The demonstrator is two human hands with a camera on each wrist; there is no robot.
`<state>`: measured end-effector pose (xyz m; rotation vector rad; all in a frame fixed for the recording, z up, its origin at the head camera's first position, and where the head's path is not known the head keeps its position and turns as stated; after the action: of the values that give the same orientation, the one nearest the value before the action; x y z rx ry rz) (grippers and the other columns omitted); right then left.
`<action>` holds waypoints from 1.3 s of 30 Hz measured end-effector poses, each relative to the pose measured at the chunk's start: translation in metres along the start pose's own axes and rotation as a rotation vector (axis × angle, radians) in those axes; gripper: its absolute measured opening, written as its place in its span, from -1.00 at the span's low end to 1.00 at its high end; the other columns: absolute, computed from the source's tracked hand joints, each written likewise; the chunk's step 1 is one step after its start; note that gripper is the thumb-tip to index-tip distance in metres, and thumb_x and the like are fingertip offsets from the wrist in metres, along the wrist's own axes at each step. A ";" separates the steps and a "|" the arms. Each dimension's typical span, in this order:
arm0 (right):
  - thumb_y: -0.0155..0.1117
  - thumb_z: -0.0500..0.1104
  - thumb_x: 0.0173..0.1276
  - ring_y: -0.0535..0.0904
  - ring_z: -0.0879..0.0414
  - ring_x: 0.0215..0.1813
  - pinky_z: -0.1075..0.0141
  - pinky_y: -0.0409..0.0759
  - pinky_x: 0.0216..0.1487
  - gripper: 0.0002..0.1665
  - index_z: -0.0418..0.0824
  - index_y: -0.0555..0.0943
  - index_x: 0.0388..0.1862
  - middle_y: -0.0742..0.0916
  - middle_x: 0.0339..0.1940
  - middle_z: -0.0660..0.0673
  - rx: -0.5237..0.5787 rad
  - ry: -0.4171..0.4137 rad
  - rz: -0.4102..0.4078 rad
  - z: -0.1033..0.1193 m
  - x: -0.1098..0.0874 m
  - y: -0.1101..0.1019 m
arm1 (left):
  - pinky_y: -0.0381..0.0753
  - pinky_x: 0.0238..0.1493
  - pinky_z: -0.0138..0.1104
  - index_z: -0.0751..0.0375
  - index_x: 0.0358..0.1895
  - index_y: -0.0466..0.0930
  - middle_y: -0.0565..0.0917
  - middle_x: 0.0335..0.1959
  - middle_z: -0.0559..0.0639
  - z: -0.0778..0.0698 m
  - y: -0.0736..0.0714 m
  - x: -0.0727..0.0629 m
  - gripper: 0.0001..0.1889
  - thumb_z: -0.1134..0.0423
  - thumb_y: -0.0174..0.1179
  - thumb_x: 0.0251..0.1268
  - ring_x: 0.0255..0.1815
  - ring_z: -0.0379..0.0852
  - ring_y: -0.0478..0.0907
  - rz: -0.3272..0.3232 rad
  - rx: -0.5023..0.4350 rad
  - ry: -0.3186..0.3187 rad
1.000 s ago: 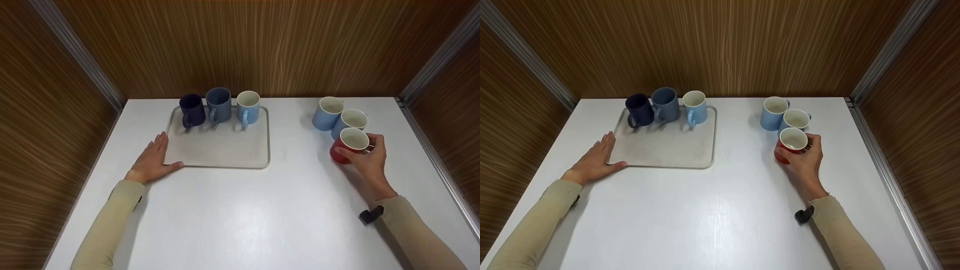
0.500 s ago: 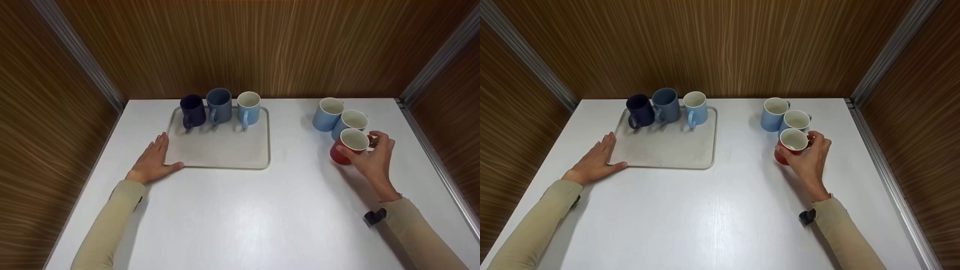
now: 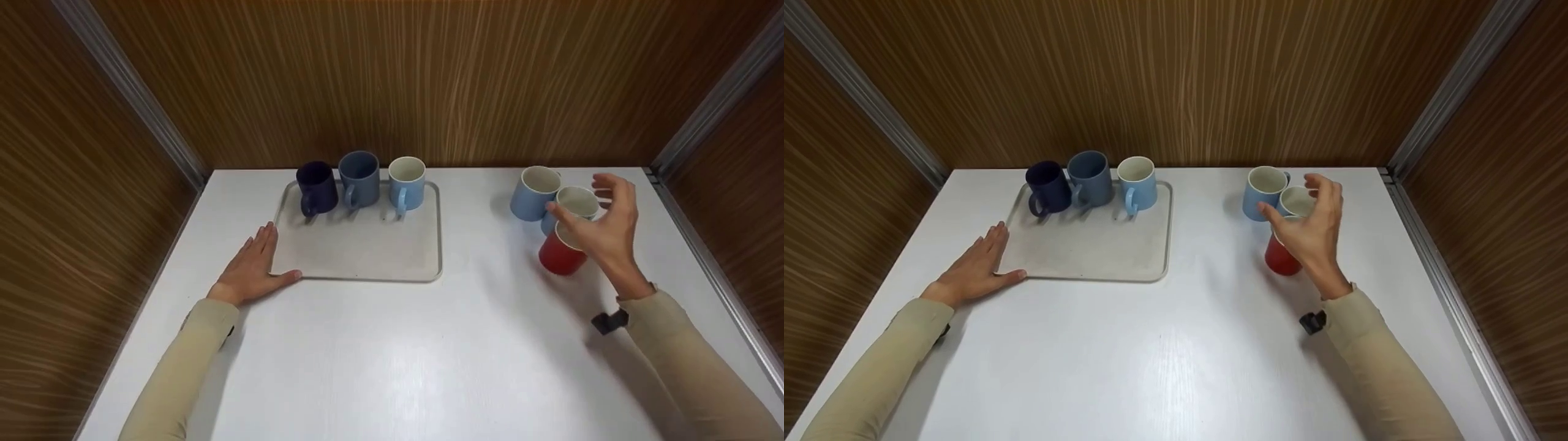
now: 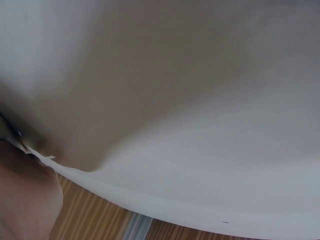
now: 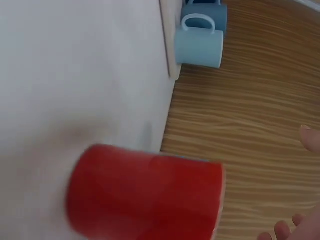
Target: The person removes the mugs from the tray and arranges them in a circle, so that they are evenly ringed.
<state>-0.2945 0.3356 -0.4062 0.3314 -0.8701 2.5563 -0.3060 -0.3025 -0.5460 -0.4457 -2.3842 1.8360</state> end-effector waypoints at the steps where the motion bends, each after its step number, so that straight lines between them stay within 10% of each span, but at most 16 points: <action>1: 0.63 0.13 0.25 0.41 -0.11 0.46 0.01 0.43 0.48 0.01 -0.18 0.35 0.53 0.50 0.44 -0.19 0.003 -0.001 0.013 0.005 0.003 0.004 | -0.23 0.79 0.10 0.39 0.74 -0.31 -0.26 0.80 0.28 0.000 0.000 0.001 0.31 -0.58 0.05 0.38 0.82 0.24 -0.30 0.001 -0.002 0.001; 15: 0.71 0.03 0.22 0.54 -0.19 0.37 -0.07 0.50 0.46 -0.07 -0.31 0.47 0.42 0.62 0.33 -0.32 0.188 -0.149 0.207 0.069 0.023 0.119 | -0.23 0.80 0.09 0.38 0.74 -0.32 -0.27 0.80 0.27 0.001 -0.005 0.004 0.32 -0.59 0.07 0.37 0.82 0.23 -0.31 -0.017 -0.011 0.000; 25: 0.61 0.03 0.31 0.57 -0.24 0.37 -0.11 0.57 0.42 -0.19 -0.28 0.51 0.40 0.65 0.33 -0.29 0.218 -0.070 0.370 0.075 0.001 0.208 | -0.23 0.79 0.09 0.38 0.74 -0.31 -0.27 0.80 0.27 0.000 -0.004 0.001 0.32 -0.60 0.05 0.37 0.82 0.23 -0.30 -0.016 -0.009 -0.002; 39: 0.53 0.02 0.42 0.66 -0.11 0.21 0.10 0.67 0.26 -0.37 -0.27 0.53 0.29 0.68 0.24 -0.25 0.248 0.034 0.410 0.079 -0.017 0.268 | -0.26 0.80 0.08 0.33 0.74 -0.38 -0.33 0.80 0.22 0.002 -0.007 0.005 0.33 -0.63 0.00 0.36 0.82 0.19 -0.35 0.005 0.004 -0.007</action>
<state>-0.3950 0.0885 -0.4914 0.1956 -0.6623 3.0501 -0.3125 -0.3049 -0.5408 -0.4457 -2.3861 1.8466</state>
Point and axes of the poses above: each hand's wrist, its own x-axis towards the middle knuckle, its own y-axis out of the palm, z = x × y, the point moved 6 cm from there along x, towards the middle knuckle
